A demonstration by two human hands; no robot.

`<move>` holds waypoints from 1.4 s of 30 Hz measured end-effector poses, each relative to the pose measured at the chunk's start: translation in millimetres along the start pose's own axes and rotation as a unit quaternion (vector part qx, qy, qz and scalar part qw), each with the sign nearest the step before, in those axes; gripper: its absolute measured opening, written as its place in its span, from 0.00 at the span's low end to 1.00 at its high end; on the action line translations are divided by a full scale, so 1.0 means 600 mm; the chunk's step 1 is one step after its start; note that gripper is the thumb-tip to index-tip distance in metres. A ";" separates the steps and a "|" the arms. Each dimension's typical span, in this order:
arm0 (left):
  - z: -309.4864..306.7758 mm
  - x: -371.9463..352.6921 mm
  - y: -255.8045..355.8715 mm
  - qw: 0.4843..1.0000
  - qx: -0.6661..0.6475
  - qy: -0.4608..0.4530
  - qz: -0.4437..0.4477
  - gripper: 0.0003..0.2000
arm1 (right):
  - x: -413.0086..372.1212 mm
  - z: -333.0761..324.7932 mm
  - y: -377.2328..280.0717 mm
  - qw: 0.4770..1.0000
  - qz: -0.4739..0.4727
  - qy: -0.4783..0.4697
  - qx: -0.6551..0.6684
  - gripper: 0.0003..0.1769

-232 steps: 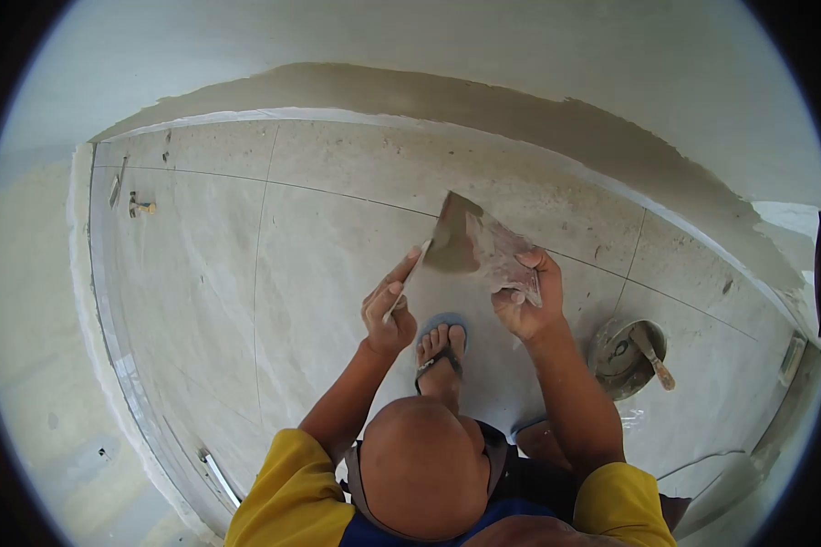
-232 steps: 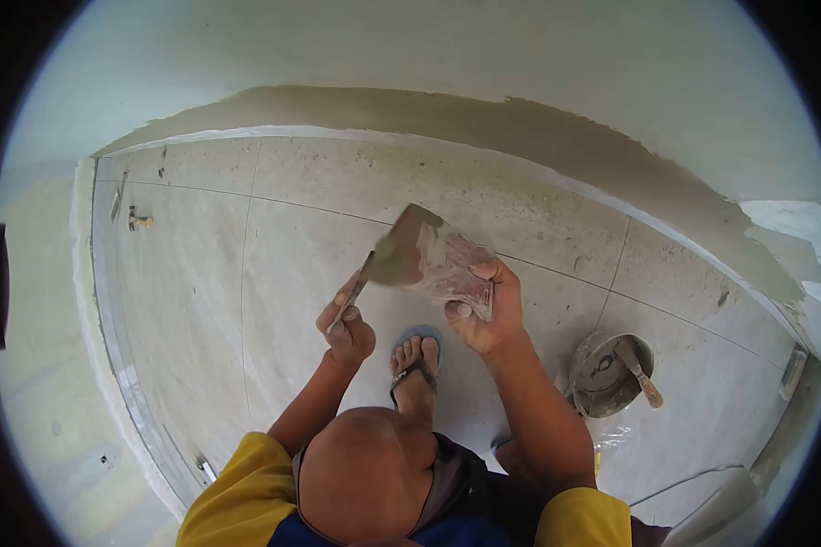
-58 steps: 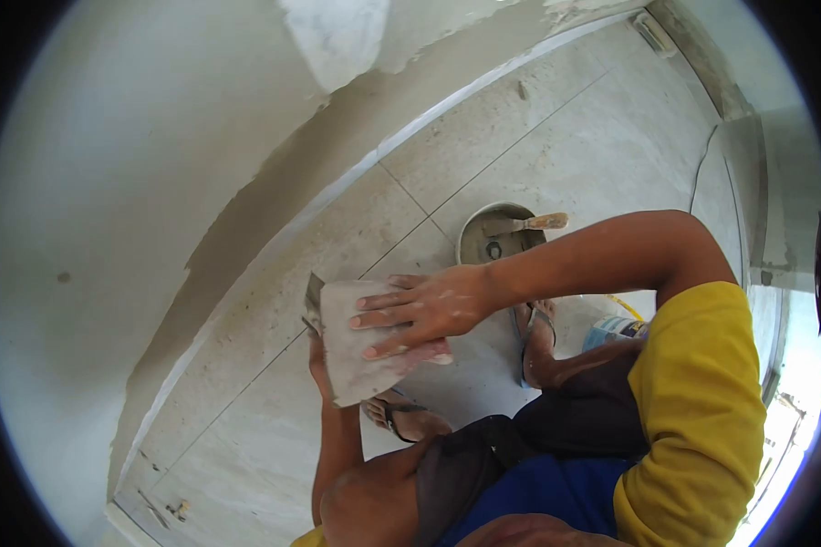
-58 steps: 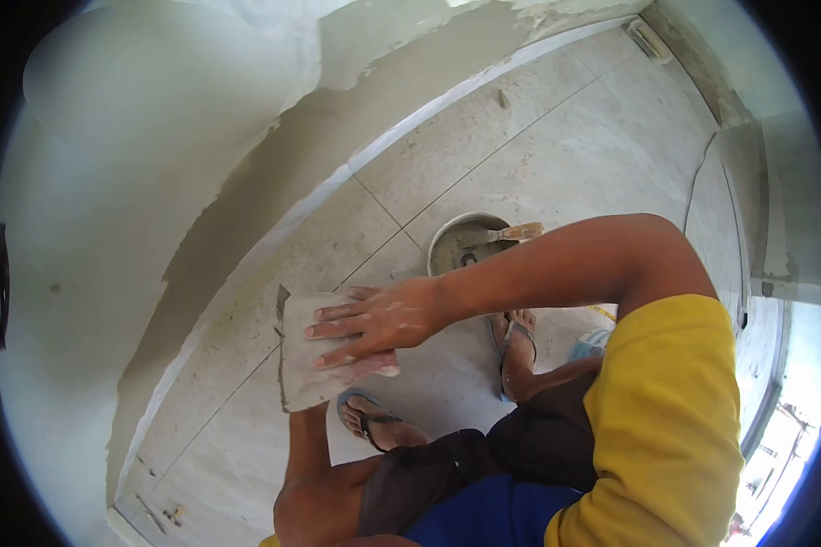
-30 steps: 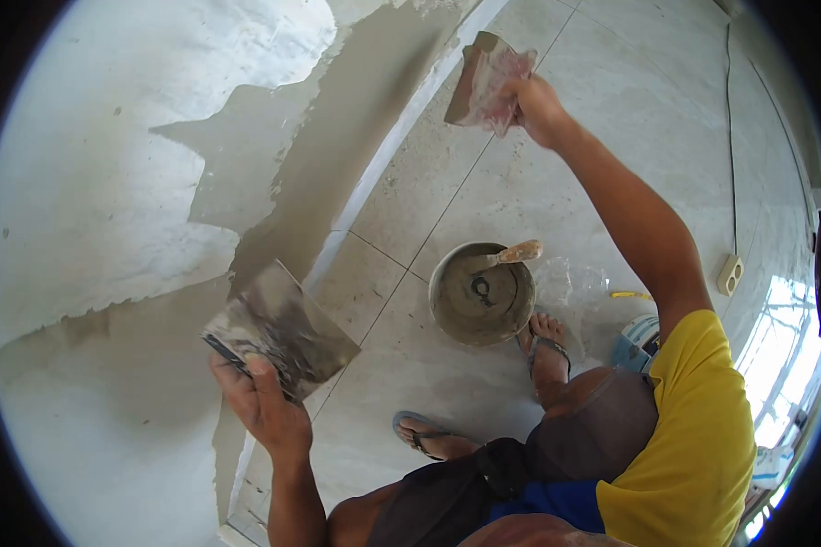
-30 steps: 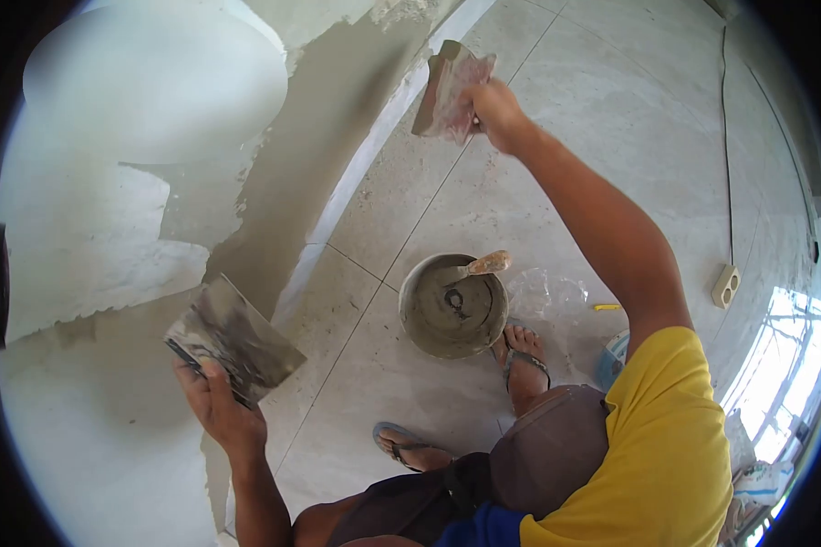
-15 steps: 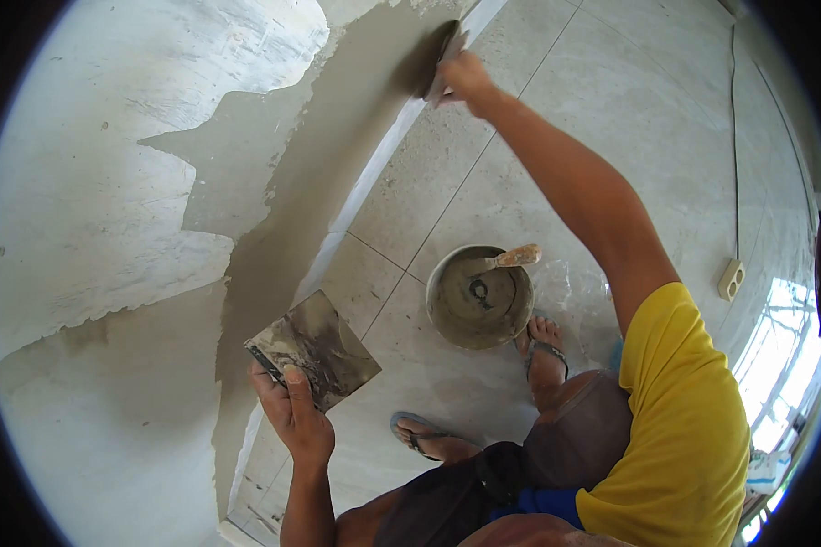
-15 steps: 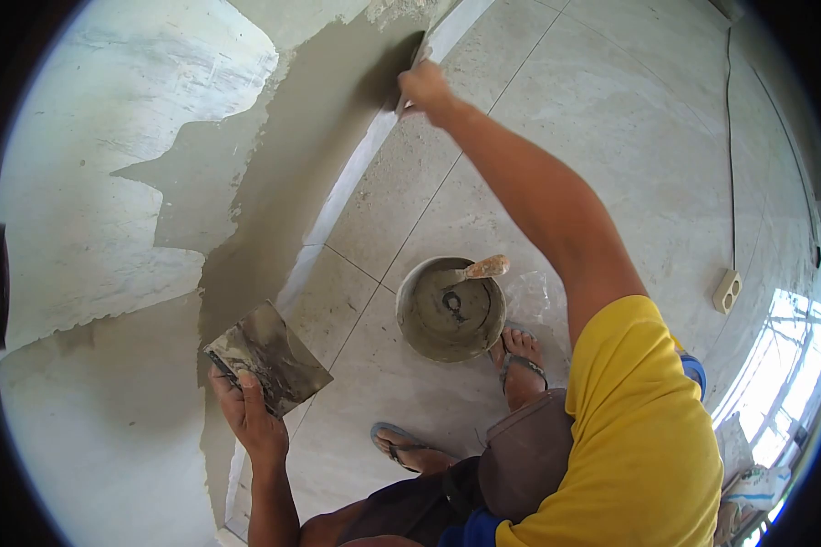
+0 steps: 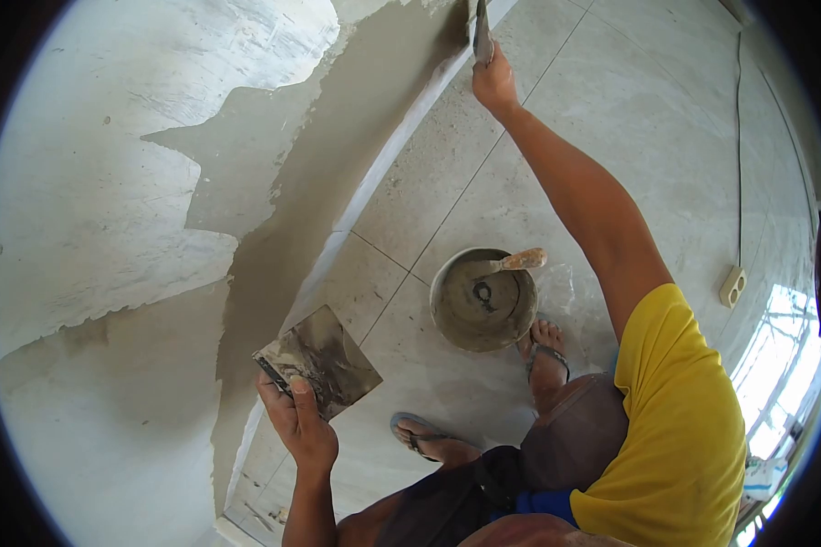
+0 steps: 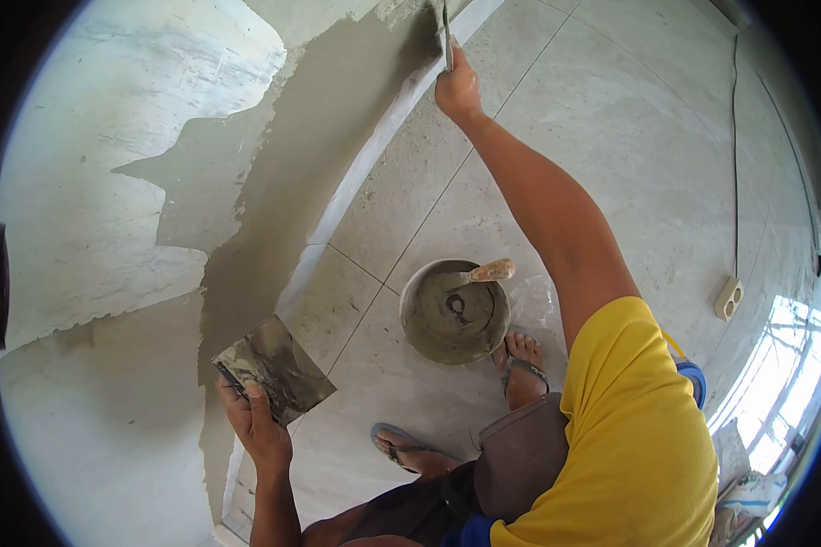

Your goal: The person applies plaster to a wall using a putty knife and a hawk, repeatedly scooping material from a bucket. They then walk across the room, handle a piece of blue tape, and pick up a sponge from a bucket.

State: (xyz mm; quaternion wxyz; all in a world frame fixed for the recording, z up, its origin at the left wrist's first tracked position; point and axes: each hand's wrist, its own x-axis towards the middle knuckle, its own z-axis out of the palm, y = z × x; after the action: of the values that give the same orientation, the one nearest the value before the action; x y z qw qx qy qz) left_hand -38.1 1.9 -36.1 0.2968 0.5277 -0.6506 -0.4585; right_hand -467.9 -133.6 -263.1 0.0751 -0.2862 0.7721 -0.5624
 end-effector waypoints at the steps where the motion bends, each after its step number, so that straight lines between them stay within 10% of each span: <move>1: -0.003 -0.001 -0.003 1.000 -0.002 0.000 -0.005 0.22 | 0.010 0.017 0.018 1.000 -0.015 -0.006 0.006 0.35; 11: -0.005 -0.004 -0.015 0.999 -0.019 -0.028 -0.024 0.19 | -0.198 0.029 -0.045 0.989 -0.056 -0.133 0.035 0.34; 22: 0.007 0.000 -0.021 0.983 -0.148 -0.003 -0.108 0.21 | -0.053 0.063 -0.046 0.999 0.013 -0.010 0.046 0.31; 28: 0.012 0.026 -0.026 0.937 -0.270 -0.003 -0.220 0.20 | -0.264 -0.011 -0.131 0.971 0.020 -0.216 0.096 0.30; 36: 0.040 0.085 -0.081 0.845 -0.407 -0.079 -0.337 0.19 | -0.367 -0.147 -0.209 0.768 -0.441 -0.452 0.112 0.33; 42: 0.020 0.079 -0.047 0.959 -0.251 -0.050 -0.121 0.19 | -0.271 -0.178 -0.185 0.743 -0.513 -0.411 -0.120 0.32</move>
State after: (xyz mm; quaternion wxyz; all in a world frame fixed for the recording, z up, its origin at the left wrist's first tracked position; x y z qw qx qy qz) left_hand -49.4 -40.7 -71.2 0.3290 0.4871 -0.4602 -0.6654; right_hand -340.9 17.8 -157.4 0.0503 -0.8496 0.4639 -0.2459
